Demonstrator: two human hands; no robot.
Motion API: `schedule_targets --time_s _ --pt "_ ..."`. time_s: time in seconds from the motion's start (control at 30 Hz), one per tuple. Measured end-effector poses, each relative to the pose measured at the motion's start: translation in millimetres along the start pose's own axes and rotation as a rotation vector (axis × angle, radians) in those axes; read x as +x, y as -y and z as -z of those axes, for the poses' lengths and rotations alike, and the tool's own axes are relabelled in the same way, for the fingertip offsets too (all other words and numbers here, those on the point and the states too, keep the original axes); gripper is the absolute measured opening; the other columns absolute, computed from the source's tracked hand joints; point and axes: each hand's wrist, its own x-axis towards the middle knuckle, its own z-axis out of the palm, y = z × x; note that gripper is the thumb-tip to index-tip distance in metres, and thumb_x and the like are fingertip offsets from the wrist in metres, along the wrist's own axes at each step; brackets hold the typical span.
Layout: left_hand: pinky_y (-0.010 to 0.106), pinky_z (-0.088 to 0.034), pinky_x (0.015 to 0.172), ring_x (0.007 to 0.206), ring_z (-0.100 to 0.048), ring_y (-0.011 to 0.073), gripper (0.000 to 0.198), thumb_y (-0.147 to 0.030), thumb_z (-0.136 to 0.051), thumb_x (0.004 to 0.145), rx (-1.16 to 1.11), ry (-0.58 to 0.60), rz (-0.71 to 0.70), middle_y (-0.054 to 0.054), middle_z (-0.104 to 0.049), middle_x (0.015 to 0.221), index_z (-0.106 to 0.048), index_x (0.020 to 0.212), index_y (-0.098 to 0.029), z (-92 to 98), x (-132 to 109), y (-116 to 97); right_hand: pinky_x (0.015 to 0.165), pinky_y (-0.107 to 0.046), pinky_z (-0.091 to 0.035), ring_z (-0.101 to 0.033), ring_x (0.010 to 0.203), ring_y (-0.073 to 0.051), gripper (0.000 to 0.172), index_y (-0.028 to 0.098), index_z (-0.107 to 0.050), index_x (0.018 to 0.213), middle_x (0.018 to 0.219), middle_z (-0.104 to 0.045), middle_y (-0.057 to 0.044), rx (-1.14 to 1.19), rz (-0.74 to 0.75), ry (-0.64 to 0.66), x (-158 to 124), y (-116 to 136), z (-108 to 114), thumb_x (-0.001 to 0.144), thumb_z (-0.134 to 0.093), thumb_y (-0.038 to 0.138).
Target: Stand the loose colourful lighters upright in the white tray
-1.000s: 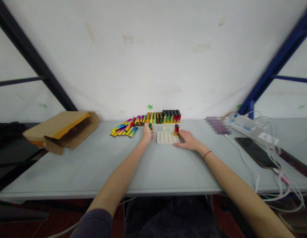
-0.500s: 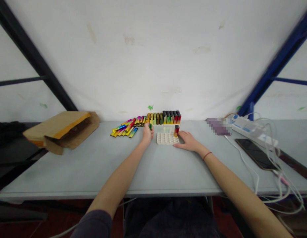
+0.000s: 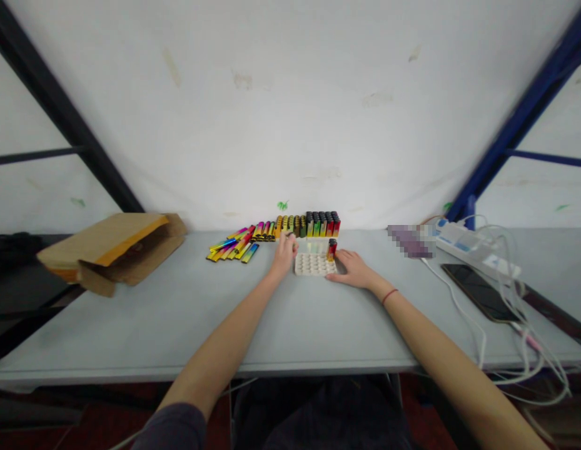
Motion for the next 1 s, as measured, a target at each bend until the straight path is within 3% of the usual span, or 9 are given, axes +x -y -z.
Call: schedule_targets --time_s 0.07,0.13,0.23,0.4,0.7,0.87,1.0 --pt "0.022 -0.045 0.068 0.066 -0.054 0.0124 0.014 -0.034 -0.061 0.088 0.199 0.093 -0.246 -0.002 -0.057 0.071 -0.056 0.094 -0.022 -7.8 -9 0 0.103 -0.052 -0.039 -0.056 0.119 -0.036 0.071 0.016 -0.052 0.134 0.131 -0.060 -0.018 -0.001 -0.004 -0.006 0 0 -1 0.082 -0.063 0.064" --pt "0.030 -0.046 0.089 0.092 -0.060 0.0189 0.015 -0.032 -0.063 0.086 0.385 0.197 -0.468 0.005 -0.063 0.091 -0.062 0.097 -0.021 -17.1 -18 0 0.103 -0.052 -0.040 -0.056 0.120 -0.036 0.071 0.016 -0.051 0.134 0.132 -0.060 -0.019 0.002 -0.004 -0.006 0 0 -1 0.082 -0.063 0.064" --pt "0.035 -0.044 0.100 0.107 -0.058 0.0227 0.021 -0.032 -0.060 0.088 0.539 0.343 -0.609 0.009 -0.063 0.108 -0.068 0.105 -0.021 -29.3 -28 1 0.103 -0.052 -0.039 -0.055 0.121 -0.036 0.070 0.016 -0.052 0.133 0.134 -0.060 -0.019 0.004 -0.001 0.001 1 0 -1 0.083 -0.063 0.063" --pt "0.035 -0.047 0.097 0.103 -0.061 0.0221 0.025 -0.033 -0.058 0.090 0.631 0.456 -0.544 0.008 -0.067 0.111 -0.069 0.110 -0.022 -33.5 -30 11 0.102 -0.050 -0.040 -0.055 0.122 -0.036 0.070 0.016 -0.051 0.134 0.132 -0.061 -0.019 0.004 0.014 -0.007 1 0 -1 0.083 -0.063 0.062" --pt "0.037 -0.046 0.100 0.102 -0.063 0.0235 0.024 -0.030 -0.057 0.091 0.731 0.432 -0.561 0.008 -0.069 0.111 -0.069 0.111 -0.023 -34.3 -28 11 0.099 -0.048 -0.041 -0.058 0.115 -0.035 0.065 0.017 -0.055 0.127 0.126 -0.063 -0.018 -0.006 0.003 -0.017 1 1 -2 0.082 -0.064 0.062" --pt "0.035 -0.049 0.094 0.095 -0.067 0.0222 0.033 -0.029 -0.062 0.088 0.712 0.409 -0.517 0.006 -0.071 0.110 -0.063 0.121 -0.026 -37.8 -30 11 0.097 -0.047 -0.042 -0.060 0.111 -0.035 0.062 0.015 -0.057 0.123 0.122 -0.065 -0.018 -0.012 -0.007 -0.001 1 3 0 0.083 -0.064 0.062" --pt "0.035 -0.050 0.092 0.090 -0.068 0.0215 0.022 -0.029 -0.064 0.087 0.690 0.353 -0.525 0.004 -0.072 0.107 -0.066 0.109 -0.027 -39.5 -31 15 0.097 -0.048 -0.042 -0.059 0.111 -0.035 0.063 0.015 -0.057 0.123 0.122 -0.065 -0.019 -0.016 -0.005 -0.003 1 3 0 0.082 -0.064 0.062"
